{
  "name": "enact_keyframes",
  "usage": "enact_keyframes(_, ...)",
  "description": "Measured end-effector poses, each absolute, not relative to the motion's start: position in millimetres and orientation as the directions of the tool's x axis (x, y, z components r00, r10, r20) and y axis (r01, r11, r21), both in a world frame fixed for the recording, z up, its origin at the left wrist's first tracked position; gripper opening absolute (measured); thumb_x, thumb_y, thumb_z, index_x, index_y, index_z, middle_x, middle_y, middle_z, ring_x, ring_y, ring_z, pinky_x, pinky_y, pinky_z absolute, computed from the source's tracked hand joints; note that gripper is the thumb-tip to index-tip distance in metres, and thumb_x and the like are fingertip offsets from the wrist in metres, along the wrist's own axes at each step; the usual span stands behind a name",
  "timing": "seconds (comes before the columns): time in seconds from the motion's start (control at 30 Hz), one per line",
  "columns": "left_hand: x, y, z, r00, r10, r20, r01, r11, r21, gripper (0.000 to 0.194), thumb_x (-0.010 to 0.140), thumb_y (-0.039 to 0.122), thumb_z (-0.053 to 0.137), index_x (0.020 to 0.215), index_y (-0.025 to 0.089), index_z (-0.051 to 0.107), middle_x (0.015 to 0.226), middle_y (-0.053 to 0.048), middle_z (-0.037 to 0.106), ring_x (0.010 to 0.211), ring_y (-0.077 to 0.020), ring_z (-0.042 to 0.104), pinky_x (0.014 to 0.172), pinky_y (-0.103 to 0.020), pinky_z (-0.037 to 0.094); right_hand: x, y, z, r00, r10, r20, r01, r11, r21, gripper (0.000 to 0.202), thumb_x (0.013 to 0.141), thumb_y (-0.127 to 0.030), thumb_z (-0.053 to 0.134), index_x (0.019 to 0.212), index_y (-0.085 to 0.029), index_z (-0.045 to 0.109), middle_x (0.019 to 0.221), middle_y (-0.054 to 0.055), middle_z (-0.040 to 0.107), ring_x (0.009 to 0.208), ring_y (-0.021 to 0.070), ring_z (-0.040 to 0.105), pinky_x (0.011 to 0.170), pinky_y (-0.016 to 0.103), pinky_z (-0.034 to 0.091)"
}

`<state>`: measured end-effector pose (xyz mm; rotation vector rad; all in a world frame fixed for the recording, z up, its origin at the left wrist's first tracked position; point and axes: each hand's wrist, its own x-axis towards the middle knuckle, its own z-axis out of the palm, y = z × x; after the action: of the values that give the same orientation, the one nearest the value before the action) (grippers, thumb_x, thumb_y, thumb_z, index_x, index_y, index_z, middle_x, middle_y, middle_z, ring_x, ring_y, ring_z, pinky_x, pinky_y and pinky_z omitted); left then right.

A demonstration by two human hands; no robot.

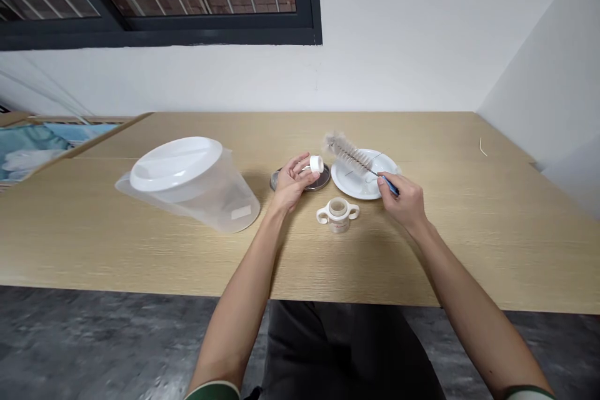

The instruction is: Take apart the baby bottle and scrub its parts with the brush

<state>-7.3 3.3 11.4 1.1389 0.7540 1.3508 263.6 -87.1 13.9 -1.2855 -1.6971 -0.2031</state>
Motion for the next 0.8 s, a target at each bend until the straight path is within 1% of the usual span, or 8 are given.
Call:
enact_keyframes(0.1, -6.8, 4.2, 9.4, 0.134, 0.965, 0.224, -0.330, -0.169, 0.929, 0.079, 0.056, 0.024, 0.097, 0.127, 0.018, 0.062, 0.135, -0.015, 0.068, 0.104, -0.0218, 0.074, 0.097, -0.033, 0.055, 261.7, -88.5, 14.8, -0.047, 0.663, 0.747, 0.789, 0.483, -0.379, 0.032, 0.101, -0.035, 0.050, 0.104, -0.017, 0.076, 0.082, 0.006, 0.076, 0.066, 0.0151, 0.066, 0.061, 0.028, 0.045)
enact_keyframes(0.17, -6.6, 4.3, 9.3, 0.124, 0.963, 0.241, -0.329, -0.189, 0.925, 0.078, 0.057, 0.024, 0.097, 0.127, 0.018, 0.062, 0.133, -0.015, 0.069, 0.104, -0.0226, 0.074, 0.097, -0.035, 0.055, 260.7, -88.2, 12.2, -0.078, 0.690, 0.719, 0.809, 0.466, -0.359, 0.031, 0.101, -0.035, 0.050, 0.105, -0.018, 0.076, 0.078, 0.005, 0.075, 0.063, 0.0146, 0.065, 0.060, 0.028, 0.044)
enact_keyframes(0.3, -7.3, 4.4, 11.6, 0.098, 0.953, 0.285, -0.316, -0.242, 0.917, 0.073, 0.060, 0.027, 0.096, 0.125, 0.020, 0.064, 0.130, -0.014, 0.071, 0.115, -0.0256, 0.070, 0.103, -0.038, 0.053, 261.6, -86.3, 7.0, -0.028, 0.722, 0.692, 0.861, 0.369, -0.350, 0.029, 0.100, -0.034, 0.052, 0.102, -0.020, 0.077, 0.080, 0.005, 0.076, 0.065, 0.0159, 0.066, 0.061, 0.028, 0.045)
enact_keyframes(0.4, -7.8, 4.7, 13.0, 0.086, 0.945, 0.315, -0.314, -0.274, 0.909, 0.071, 0.062, 0.029, 0.095, 0.125, 0.020, 0.065, 0.128, -0.013, 0.071, 0.123, -0.0262, 0.066, 0.109, -0.039, 0.049, 262.9, -86.4, 8.9, 0.022, 0.687, 0.727, 0.833, 0.389, -0.393, 0.028, 0.100, -0.034, 0.053, 0.103, -0.019, 0.076, 0.089, 0.007, 0.079, 0.072, 0.0179, 0.070, 0.065, 0.029, 0.048)
enact_keyframes(0.47, -7.4, 4.7, 13.2, 0.090, 0.946, 0.310, -0.326, -0.266, 0.907, 0.072, 0.063, 0.031, 0.095, 0.127, 0.020, 0.064, 0.127, -0.013, 0.071, 0.124, -0.0257, 0.065, 0.111, -0.039, 0.048, 262.8, -87.3, 11.5, 0.036, 0.653, 0.756, 0.796, 0.439, -0.417, 0.028, 0.100, -0.034, 0.053, 0.104, -0.018, 0.076, 0.094, 0.008, 0.079, 0.076, 0.0186, 0.071, 0.068, 0.030, 0.050)
enact_keyframes(0.57, -6.3, 3.8, 13.4, 0.113, 0.953, 0.281, -0.346, -0.227, 0.911, 0.073, 0.064, 0.034, 0.094, 0.129, 0.021, 0.064, 0.127, -0.012, 0.071, 0.125, -0.0254, 0.065, 0.112, -0.039, 0.047, 260.6, -88.7, 12.7, -0.023, 0.654, 0.756, 0.761, 0.502, -0.411, 0.028, 0.100, -0.033, 0.052, 0.107, -0.018, 0.075, 0.095, 0.008, 0.079, 0.076, 0.0179, 0.071, 0.067, 0.029, 0.051)
enact_keyframes(0.7, -5.9, 2.1, 14.3, 0.112, 0.966, 0.232, -0.382, -0.174, 0.907, 0.070, 0.065, 0.037, 0.093, 0.128, 0.022, 0.066, 0.130, -0.012, 0.070, 0.125, -0.0256, 0.064, 0.112, -0.039, 0.048, 257.5, -88.7, 9.3, -0.067, 0.715, 0.696, 0.787, 0.466, -0.404, 0.032, 0.102, -0.034, 0.049, 0.110, -0.018, 0.075, 0.088, 0.007, 0.078, 0.070, 0.0166, 0.069, 0.064, 0.029, 0.048)
enact_keyframes(0.8, -6.4, 1.6, 15.1, 0.106, 0.974, 0.200, -0.392, -0.144, 0.909, 0.070, 0.066, 0.040, 0.093, 0.128, 0.021, 0.066, 0.128, -0.013, 0.072, 0.122, -0.0248, 0.067, 0.111, -0.038, 0.048, 257.0, -88.3, 9.5, -0.018, 0.707, 0.707, 0.799, 0.436, -0.415, 0.032, 0.102, -0.035, 0.049, 0.109, -0.018, 0.075, 0.094, 0.008, 0.079, 0.074, 0.0172, 0.071, 0.067, 0.029, 0.050)
